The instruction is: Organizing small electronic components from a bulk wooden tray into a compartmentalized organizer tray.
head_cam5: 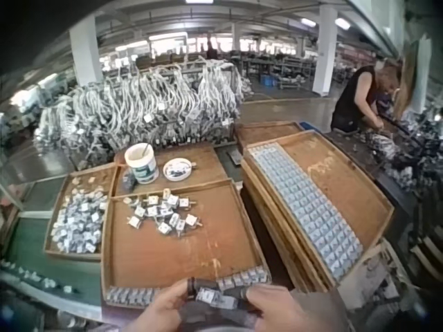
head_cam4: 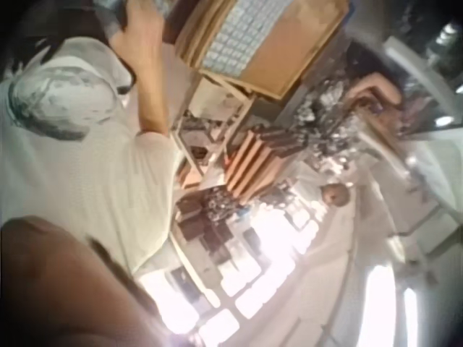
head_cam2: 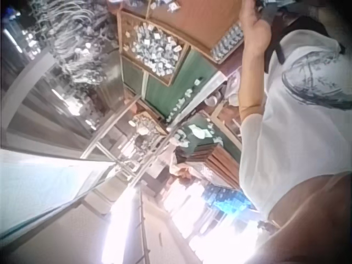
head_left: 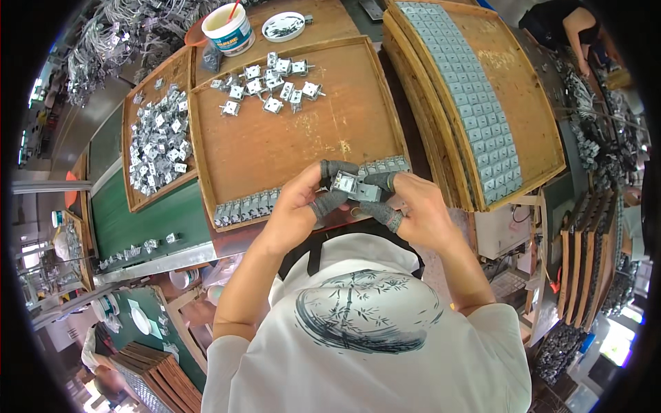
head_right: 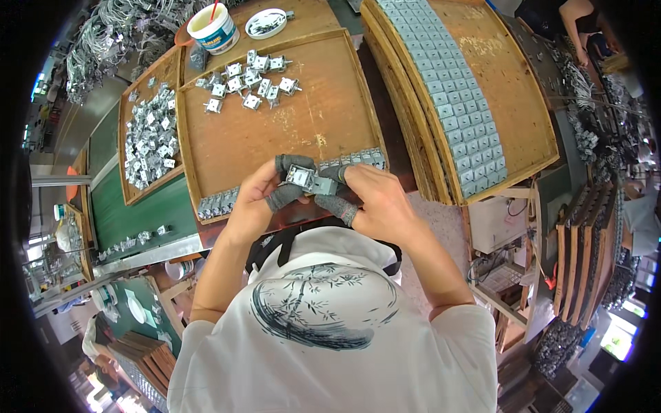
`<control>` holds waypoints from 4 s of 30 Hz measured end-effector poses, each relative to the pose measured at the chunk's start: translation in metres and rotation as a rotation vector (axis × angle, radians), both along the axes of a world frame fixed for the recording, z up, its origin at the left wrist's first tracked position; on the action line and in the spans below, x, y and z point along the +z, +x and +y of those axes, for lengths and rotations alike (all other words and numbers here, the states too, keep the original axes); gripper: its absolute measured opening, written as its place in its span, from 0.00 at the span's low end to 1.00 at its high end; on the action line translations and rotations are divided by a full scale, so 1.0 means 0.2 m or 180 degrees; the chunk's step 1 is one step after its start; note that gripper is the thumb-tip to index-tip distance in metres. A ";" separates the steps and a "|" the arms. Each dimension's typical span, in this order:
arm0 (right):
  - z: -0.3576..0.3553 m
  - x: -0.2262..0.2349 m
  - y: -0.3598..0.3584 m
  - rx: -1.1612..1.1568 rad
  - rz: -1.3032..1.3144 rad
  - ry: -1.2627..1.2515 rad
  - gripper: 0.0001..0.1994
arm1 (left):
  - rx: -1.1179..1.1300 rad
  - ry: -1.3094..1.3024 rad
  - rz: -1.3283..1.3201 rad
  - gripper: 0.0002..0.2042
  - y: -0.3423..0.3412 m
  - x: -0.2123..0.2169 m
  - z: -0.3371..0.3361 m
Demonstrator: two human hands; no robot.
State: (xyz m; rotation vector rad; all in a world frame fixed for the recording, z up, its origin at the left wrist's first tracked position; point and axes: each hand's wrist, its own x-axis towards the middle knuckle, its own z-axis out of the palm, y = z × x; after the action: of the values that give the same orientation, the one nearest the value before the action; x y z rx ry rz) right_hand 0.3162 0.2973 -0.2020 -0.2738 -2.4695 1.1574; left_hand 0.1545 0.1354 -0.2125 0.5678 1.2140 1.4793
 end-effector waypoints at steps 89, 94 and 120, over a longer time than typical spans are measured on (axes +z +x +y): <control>2.13 -0.23 -0.92 -0.2064 -0.1108 -0.0627 0.22 | -0.0135 -0.1278 0.2639 0.25 0.03 -0.71 0.78; 2.25 -0.25 -0.74 -0.1193 0.0045 -0.2333 0.21 | -0.0279 -0.1189 0.3291 0.33 0.02 -0.53 0.76; 0.55 -0.04 -0.33 -0.0500 0.0146 -0.1620 0.18 | 0.3927 -0.2386 0.2619 0.17 -0.56 -0.62 -1.04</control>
State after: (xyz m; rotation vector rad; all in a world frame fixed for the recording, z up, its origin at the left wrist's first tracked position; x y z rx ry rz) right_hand 0.2492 0.4077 -0.2103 -0.5631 -2.0346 1.6819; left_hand 0.0434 -0.0728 -0.3358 -0.2383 2.9263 1.5251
